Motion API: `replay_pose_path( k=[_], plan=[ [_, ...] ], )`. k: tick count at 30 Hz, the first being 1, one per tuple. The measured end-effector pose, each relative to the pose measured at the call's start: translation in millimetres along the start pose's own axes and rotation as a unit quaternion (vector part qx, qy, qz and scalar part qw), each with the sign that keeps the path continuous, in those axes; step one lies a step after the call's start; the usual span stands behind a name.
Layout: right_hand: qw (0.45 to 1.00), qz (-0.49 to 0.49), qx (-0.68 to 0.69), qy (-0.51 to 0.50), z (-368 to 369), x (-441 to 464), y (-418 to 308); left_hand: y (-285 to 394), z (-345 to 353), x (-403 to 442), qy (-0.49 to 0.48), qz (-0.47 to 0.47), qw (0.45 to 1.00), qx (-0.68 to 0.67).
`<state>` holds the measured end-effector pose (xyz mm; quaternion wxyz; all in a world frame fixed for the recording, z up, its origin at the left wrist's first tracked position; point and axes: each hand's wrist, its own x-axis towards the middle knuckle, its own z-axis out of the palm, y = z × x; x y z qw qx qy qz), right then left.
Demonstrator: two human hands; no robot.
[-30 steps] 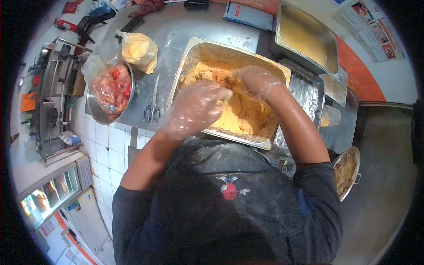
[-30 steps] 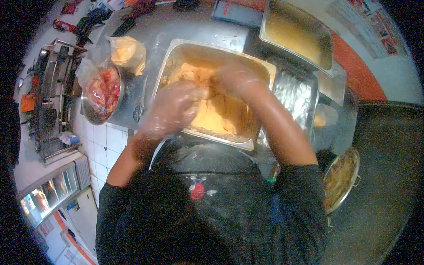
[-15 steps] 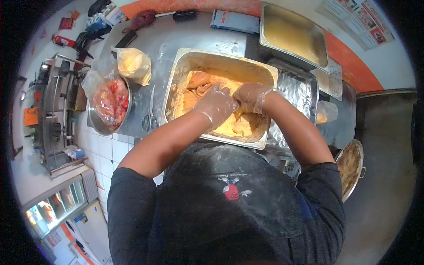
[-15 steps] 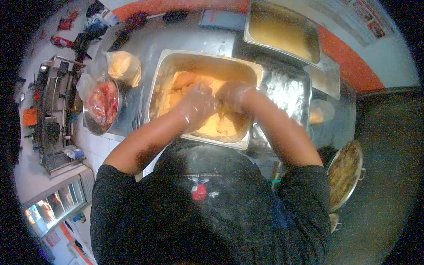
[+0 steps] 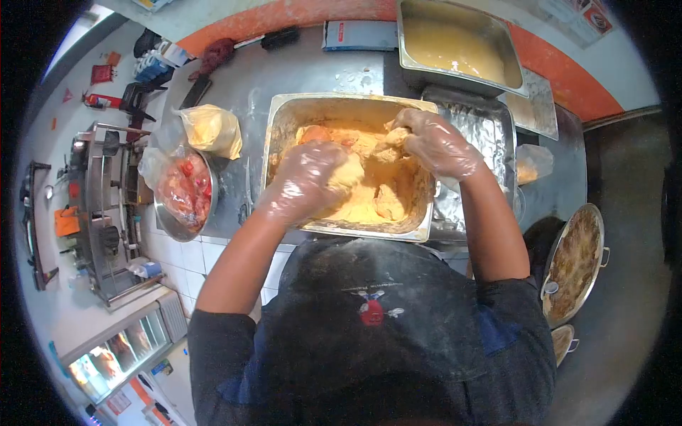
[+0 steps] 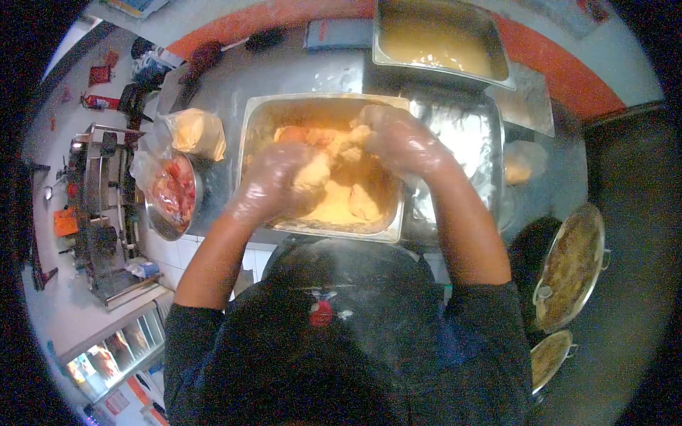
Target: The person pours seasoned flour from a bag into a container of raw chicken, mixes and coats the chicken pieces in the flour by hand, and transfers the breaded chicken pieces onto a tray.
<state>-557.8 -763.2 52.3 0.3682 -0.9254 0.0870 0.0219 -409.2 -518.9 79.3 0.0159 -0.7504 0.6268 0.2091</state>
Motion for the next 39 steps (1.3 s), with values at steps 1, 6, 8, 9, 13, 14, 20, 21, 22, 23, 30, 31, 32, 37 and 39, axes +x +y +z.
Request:
replay_pose_path(
  k=[1, 6, 8, 9, 13, 14, 20, 21, 22, 23, 30, 31, 32, 37, 39],
  plan=[
    [0.987, 0.055, 0.147, 0.023, -1.8, -7.9, -10.2, -14.0, 22.0, -10.9, 0.134, -0.026, 0.986, -0.093],
    [0.856, 0.151, 0.479, 0.125, 19.6, -20.5, -34.1, -13.7, 33.3, -24.4, 0.299, -0.184, 0.732, -0.584],
    [0.822, 0.199, 0.520, 0.116, 21.8, -21.2, -52.1, -8.3, 27.7, -26.6, 0.277, -0.147, 0.612, -0.726],
    [0.799, 0.217, 0.547, 0.122, 27.0, -21.3, -54.9, -6.6, 22.8, -26.6, 0.255, -0.174, 0.606, -0.733],
    [0.775, 0.179, 0.595, 0.117, 53.2, -26.0, -53.5, -22.4, 40.7, -29.0, 0.249, -0.140, 0.686, -0.669],
    [0.772, 0.129, 0.610, 0.123, 58.1, -27.7, -57.9, -28.2, 45.1, -30.6, 0.249, -0.136, 0.686, -0.670],
    [0.932, 0.081, 0.345, 0.077, 92.5, -14.8, -107.4, -32.6, 44.8, -33.7, 0.242, -0.102, 0.700, -0.664],
    [0.953, 0.085, 0.280, 0.082, 101.0, -10.0, -114.6, -34.0, 55.0, -27.1, 0.237, -0.090, 0.702, -0.665],
    [0.969, 0.089, 0.215, 0.086, 105.2, -8.5, -120.3, -33.3, 62.5, -21.7, 0.232, -0.079, 0.704, -0.666],
    [0.968, 0.113, 0.212, 0.078, 102.1, -10.5, -128.1, -30.4, 70.2, -19.2, 0.280, -0.062, 0.714, -0.639],
    [0.940, 0.239, -0.191, -0.149, 106.7, -14.4, -87.9, -57.8, 57.5, -34.3, 0.224, 0.046, 0.683, -0.694],
    [0.930, 0.249, -0.236, -0.133, 114.3, -15.1, -92.8, -51.1, 39.3, -44.9, 0.192, -0.019, 0.626, -0.755],
    [0.928, 0.256, -0.237, -0.129, 113.0, -15.3, -97.4, -48.6, 29.5, -50.0, 0.158, -0.084, 0.563, -0.807],
    [0.927, 0.261, -0.248, -0.109, 122.1, 9.1, -101.9, -66.0, 40.3, -39.9, 0.144, 0.010, 0.500, -0.854],
    [0.926, 0.274, -0.240, -0.105, 124.5, 17.3, -106.9, -66.0, 40.0, -40.9, 0.141, 0.009, 0.525, -0.839]
  ],
)
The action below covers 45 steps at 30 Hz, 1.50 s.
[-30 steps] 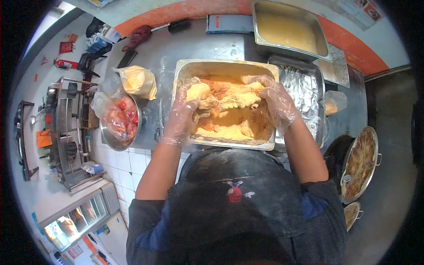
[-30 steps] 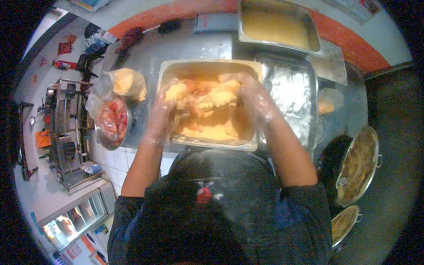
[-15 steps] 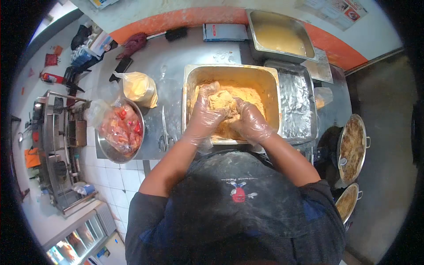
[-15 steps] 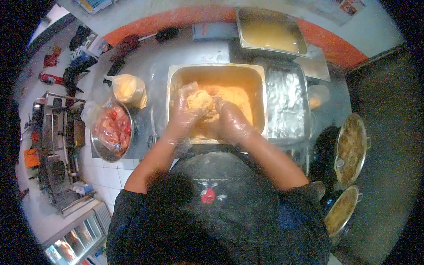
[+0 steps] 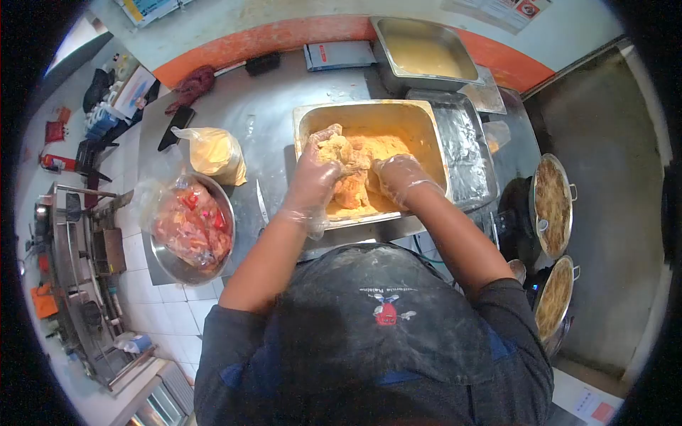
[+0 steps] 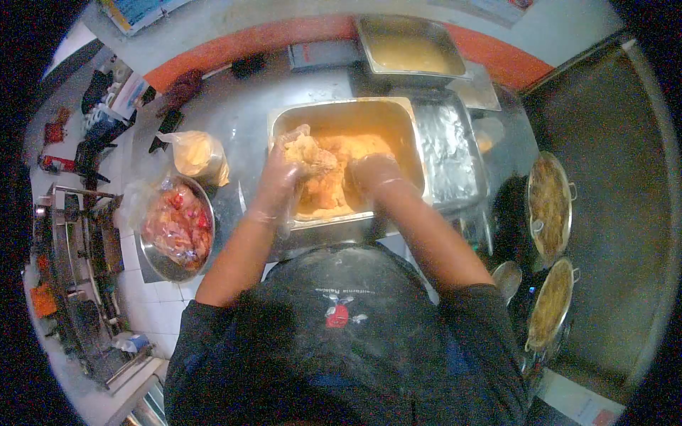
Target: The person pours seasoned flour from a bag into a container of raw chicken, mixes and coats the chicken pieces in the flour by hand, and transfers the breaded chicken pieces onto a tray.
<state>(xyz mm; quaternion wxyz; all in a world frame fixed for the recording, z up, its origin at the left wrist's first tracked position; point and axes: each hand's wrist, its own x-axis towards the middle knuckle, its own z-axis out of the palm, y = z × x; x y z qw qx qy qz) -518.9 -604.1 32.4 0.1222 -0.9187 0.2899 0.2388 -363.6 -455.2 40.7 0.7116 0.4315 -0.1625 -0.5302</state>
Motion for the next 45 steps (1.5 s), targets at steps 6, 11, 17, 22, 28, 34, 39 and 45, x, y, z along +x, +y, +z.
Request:
replay_pose_path(
  k=[6, 11, 17, 22, 28, 34, 39, 45],
  plan=[
    [0.956, -0.005, 0.286, 0.071, 30.4, 15.5, 28.2, 0.2, -7.1, 0.8, 0.023, 0.038, 0.996, 0.072],
    [0.901, -0.128, 0.370, 0.185, 47.9, 15.2, 49.9, 20.8, 11.3, -5.6, 0.084, -0.005, 0.966, 0.244],
    [0.676, -0.038, 0.703, 0.218, 30.0, -3.2, -9.5, -68.4, -32.0, 41.3, -0.008, 0.395, 0.673, 0.626],
    [0.684, 0.009, 0.699, 0.208, 1.8, -10.8, 3.2, -28.1, 5.6, 14.3, 0.051, 0.093, 0.952, 0.287],
    [0.969, 0.074, 0.233, 0.039, -18.9, -14.3, 81.9, -4.5, -20.2, -13.7, -0.012, 0.210, 0.808, 0.550],
    [0.991, 0.003, -0.021, -0.132, -89.0, -61.7, 17.6, -33.0, -38.4, -25.2, -0.041, 0.364, 0.634, 0.681],
    [0.967, -0.008, 0.244, -0.073, -28.4, -30.8, 108.3, -33.7, -29.8, -34.0, -0.005, 0.382, 0.602, 0.701],
    [0.977, -0.181, 0.074, -0.086, -63.5, -29.7, 89.3, -33.2, -16.9, -35.1, 0.027, 0.350, 0.575, 0.739]
  ],
)
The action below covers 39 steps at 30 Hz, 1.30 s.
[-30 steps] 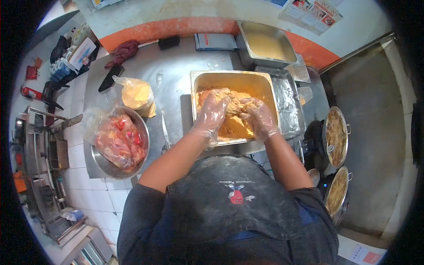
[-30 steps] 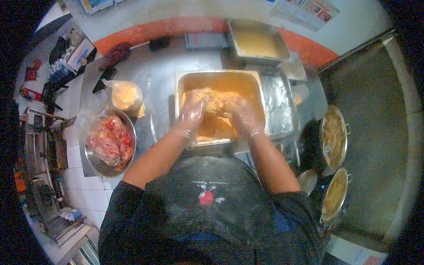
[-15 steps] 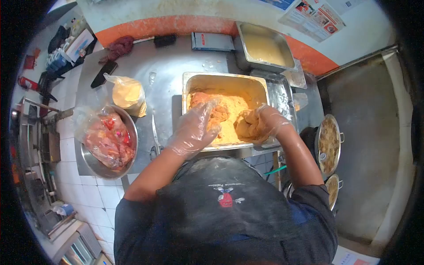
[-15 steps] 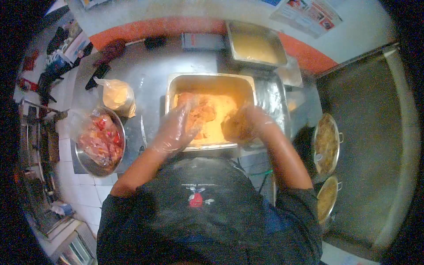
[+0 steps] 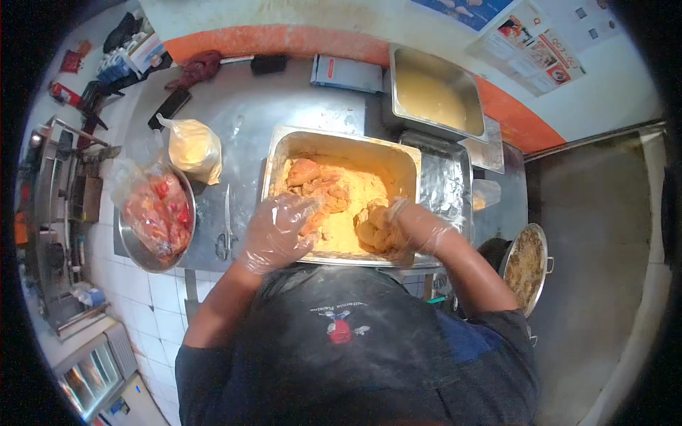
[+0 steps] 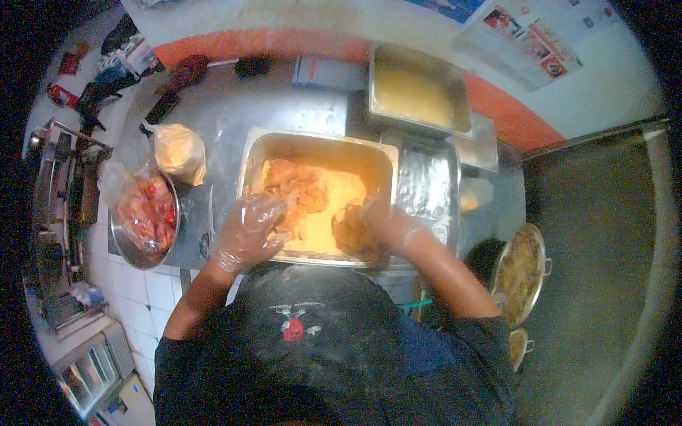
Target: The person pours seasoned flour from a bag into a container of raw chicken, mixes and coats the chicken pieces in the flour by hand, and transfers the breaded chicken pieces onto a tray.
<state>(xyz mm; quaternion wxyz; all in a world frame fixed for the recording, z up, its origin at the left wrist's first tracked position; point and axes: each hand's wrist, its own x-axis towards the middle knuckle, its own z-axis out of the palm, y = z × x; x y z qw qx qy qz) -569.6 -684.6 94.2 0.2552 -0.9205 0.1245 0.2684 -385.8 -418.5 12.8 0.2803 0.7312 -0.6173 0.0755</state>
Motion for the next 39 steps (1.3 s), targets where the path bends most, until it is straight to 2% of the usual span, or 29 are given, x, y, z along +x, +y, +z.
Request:
replay_pose_path(
  k=[2, 3, 5, 6, 8, 12, 14, 16, 18, 19, 21, 22, 24, 26, 29, 31, 33, 34, 35, 37, 39],
  plan=[
    [0.964, -0.135, -0.226, 0.038, 17.3, -0.4, -11.1, -0.2, 3.0, 0.3, -0.014, -0.006, 1.000, 0.010],
    [0.966, -0.140, -0.216, 0.036, 27.3, 4.9, -10.4, -0.2, 3.8, 0.4, -0.020, -0.006, 1.000, 0.018],
    [0.985, -0.079, -0.153, -0.022, 48.4, 16.7, -2.2, 0.7, 2.9, 1.1, -0.048, -0.017, 0.998, 0.020],
    [0.985, -0.084, -0.148, -0.022, 54.6, 21.3, 6.4, 1.9, 2.4, 2.6, -0.064, -0.028, 0.997, 0.020],
    [0.989, -0.099, -0.078, -0.081, 58.7, 34.0, 23.2, 5.7, 0.8, 7.5, -0.087, -0.038, 0.995, 0.033],
    [0.978, -0.164, -0.076, -0.101, 0.5, 18.3, 13.8, 10.7, -0.6, 12.9, -0.132, -0.066, 0.988, 0.047],
    [0.989, -0.144, -0.015, -0.027, -23.9, 10.7, 25.3, 11.8, -0.2, 12.8, -0.143, -0.076, 0.986, 0.049],
    [0.986, -0.164, 0.010, 0.029, -44.0, 10.5, 42.9, 10.4, -0.2, 14.6, -0.150, -0.086, 0.984, 0.054],
    [0.943, -0.290, 0.027, 0.160, -81.4, 6.3, 68.5, 9.9, -0.4, 15.5, -0.187, -0.109, 0.976, 0.035],
    [0.937, -0.284, 0.081, 0.185, -101.9, 2.4, 72.5, 11.6, -1.3, 17.1, -0.187, -0.113, 0.975, 0.036],
    [0.952, -0.188, 0.076, 0.231, -147.9, -9.4, 69.2, 14.9, -3.9, 21.9, -0.197, -0.129, 0.971, 0.033],
    [0.963, -0.097, 0.014, 0.250, -166.2, -10.5, 67.4, 15.2, -4.5, 22.8, -0.196, -0.131, 0.971, 0.034],
    [0.961, 0.011, 0.030, 0.276, -195.6, 18.9, 73.9, 16.0, -6.6, 25.3, -0.208, -0.137, 0.968, 0.035],
    [0.932, -0.040, 0.178, 0.312, -190.2, 68.3, 125.5, 18.0, -10.7, 28.8, -0.220, -0.148, 0.964, 0.037],
    [0.956, -0.025, 0.149, 0.251, -182.1, 153.9, 220.6, 17.4, -11.6, 31.1, -0.236, -0.164, 0.957, 0.031],
    [0.960, 0.048, -0.013, 0.275, -172.5, 187.2, 259.8, 15.1, -9.9, 29.2, -0.237, -0.171, 0.956, 0.025],
    [0.933, 0.119, -0.174, 0.291, -158.7, 214.3, 290.5, 12.9, -7.6, 24.5, -0.221, -0.139, 0.965, 0.034],
    [0.933, 0.115, -0.176, 0.292, -147.2, 227.6, 306.7, 11.6, -5.9, 22.6, -0.218, -0.143, 0.965, 0.036],
    [0.913, 0.125, -0.166, 0.351, -134.8, 239.5, 321.7, 10.5, -4.2, 20.7, -0.211, -0.141, 0.967, 0.031],
    [0.890, 0.132, -0.155, 0.408, -135.1, 236.4, 311.8, 11.0, -3.9, 19.6, -0.202, -0.142, 0.969, 0.028],
    [0.937, 0.103, -0.088, 0.323, -151.3, 207.2, 289.7, 13.9, -4.3, 21.4, -0.145, -0.122, 0.981, 0.035]
  ],
)
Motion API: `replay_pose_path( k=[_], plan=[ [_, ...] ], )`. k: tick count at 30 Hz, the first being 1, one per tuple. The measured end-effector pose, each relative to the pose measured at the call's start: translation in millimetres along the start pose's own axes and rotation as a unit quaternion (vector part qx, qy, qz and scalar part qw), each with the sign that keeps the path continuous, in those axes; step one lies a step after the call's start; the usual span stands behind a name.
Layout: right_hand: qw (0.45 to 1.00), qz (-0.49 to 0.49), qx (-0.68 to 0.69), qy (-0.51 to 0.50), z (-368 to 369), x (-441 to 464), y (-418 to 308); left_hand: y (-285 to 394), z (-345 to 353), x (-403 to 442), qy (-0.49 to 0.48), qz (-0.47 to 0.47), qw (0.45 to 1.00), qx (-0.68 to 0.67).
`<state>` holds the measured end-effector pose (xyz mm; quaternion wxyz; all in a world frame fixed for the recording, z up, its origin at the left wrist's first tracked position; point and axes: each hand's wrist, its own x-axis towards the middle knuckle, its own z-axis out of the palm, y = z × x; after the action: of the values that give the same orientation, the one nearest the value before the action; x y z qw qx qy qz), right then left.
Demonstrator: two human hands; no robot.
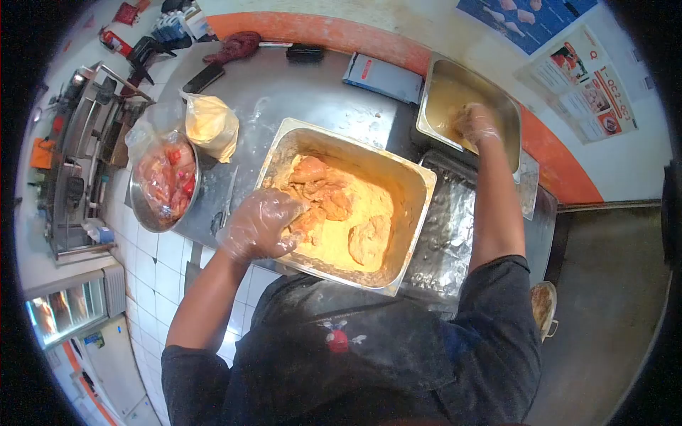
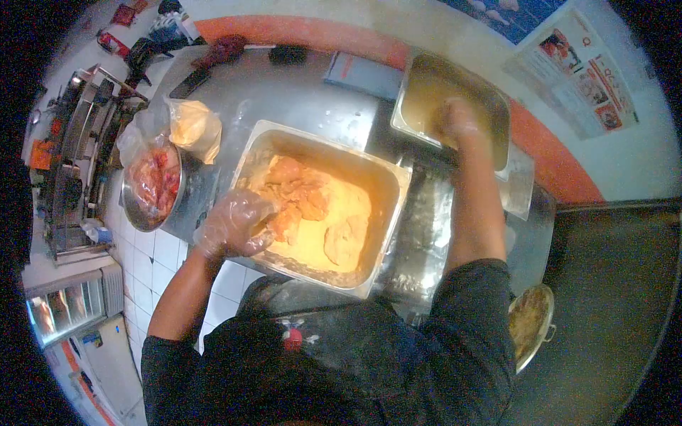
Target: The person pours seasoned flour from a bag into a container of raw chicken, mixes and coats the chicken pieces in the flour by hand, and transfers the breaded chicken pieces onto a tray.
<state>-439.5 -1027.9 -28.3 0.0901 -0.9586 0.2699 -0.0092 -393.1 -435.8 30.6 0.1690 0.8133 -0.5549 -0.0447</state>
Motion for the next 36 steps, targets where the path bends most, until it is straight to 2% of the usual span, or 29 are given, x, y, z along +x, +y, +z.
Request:
replay_pose_path(
  k=[1, 2, 3, 5, 6, 7, 11, 13, 14, 15, 16, 17, 19, 20, 21, 22, 26, 27, 29, 30, 32, 34, 36],
  plan=[
    [1.000, -0.002, 0.000, 0.000, -29.8, -15.8, -18.2, -0.5, -0.1, -0.3, 0.001, -0.002, 1.000, 0.000],
    [0.983, 0.044, 0.170, -0.046, -64.2, -34.3, -41.6, -1.5, -0.3, -0.6, -0.023, -0.017, 1.000, -0.011],
    [0.954, 0.060, 0.287, -0.059, -69.1, -35.6, -45.5, -2.4, -0.6, -0.7, -0.047, -0.032, 0.998, -0.023],
    [0.852, 0.103, 0.509, -0.072, -78.7, -38.2, -53.3, -3.1, 0.8, -1.5, -0.042, -0.028, 0.998, -0.022],
    [0.965, 0.056, 0.254, -0.029, -92.0, -42.8, -75.8, -2.9, 2.2, -2.5, -0.041, -0.021, 0.999, -0.021],
    [1.000, 0.007, -0.021, 0.016, -98.1, -49.1, -88.4, -2.8, 2.5, -4.0, -0.043, -0.018, 0.999, -0.021],
    [0.999, 0.012, -0.036, -0.017, -83.6, -41.7, -86.2, -7.1, 9.6, -5.1, -0.035, 0.007, 0.999, -0.004],
    [0.991, -0.049, -0.077, 0.098, -67.1, -40.5, -86.7, -10.0, 7.0, -4.1, -0.043, 0.006, 0.999, -0.002],
    [0.991, -0.052, -0.073, 0.096, -60.9, -43.2, -84.0, -9.0, 7.4, -4.8, -0.033, 0.008, 0.999, -0.005],
    [0.990, -0.038, 0.084, 0.104, -71.0, -59.4, -94.2, -8.1, 6.7, -4.5, -0.023, 0.009, 1.000, -0.009],
    [0.965, -0.018, 0.238, 0.108, -82.8, -78.4, -104.2, -9.1, 5.4, -3.1, -0.028, 0.006, 1.000, -0.008],
    [0.965, -0.015, 0.242, 0.104, -101.2, -100.3, -121.0, -10.3, 3.8, -0.4, -0.048, -0.007, 0.998, -0.027],
    [0.971, -0.098, 0.155, 0.153, -136.1, -141.8, -163.4, -10.3, 3.8, -4.9, -0.076, -0.016, 0.996, -0.047],
    [0.972, -0.089, 0.157, 0.153, -137.3, -153.2, -172.7, -11.2, 5.3, -8.8, -0.015, -0.010, 0.998, -0.055],
    [0.951, -0.145, 0.253, 0.099, -137.9, -163.5, -179.9, -12.7, 5.4, -11.2, 0.045, -0.001, 0.997, -0.063],
    [0.916, -0.198, 0.344, 0.048, -136.1, -172.7, -188.5, -16.6, 3.7, -9.9, 0.054, 0.022, 0.996, -0.073],
    [0.923, -0.232, 0.301, -0.055, -85.4, -194.0, -247.8, -21.8, 6.7, -9.2, 0.071, 0.018, 0.988, -0.133],
    [0.936, -0.297, 0.186, -0.035, -78.9, -195.9, -258.1, -22.6, 7.7, -8.8, 0.090, 0.031, 0.986, -0.139],
    [0.924, -0.179, 0.311, -0.134, -47.9, -205.3, -266.1, -24.5, 8.9, -8.7, 0.110, 0.050, 0.981, -0.152],
    [0.926, -0.175, 0.306, -0.132, -41.0, -208.8, -264.1, -25.5, 9.0, -9.0, 0.098, 0.045, 0.984, -0.143],
    [0.976, -0.098, 0.056, -0.188, -29.6, -212.8, -252.2, -25.6, 7.5, -9.6, 0.090, 0.040, 0.985, -0.140],
    [0.924, -0.065, -0.157, -0.343, 10.4, -210.1, -235.4, -23.2, 2.7, -8.3, 0.053, 0.029, 0.986, -0.155],
    [0.908, -0.078, -0.210, -0.353, 11.5, -235.7, -248.3, -22.9, 4.7, -6.9, 0.060, 0.042, 0.987, -0.141]
  ],
)
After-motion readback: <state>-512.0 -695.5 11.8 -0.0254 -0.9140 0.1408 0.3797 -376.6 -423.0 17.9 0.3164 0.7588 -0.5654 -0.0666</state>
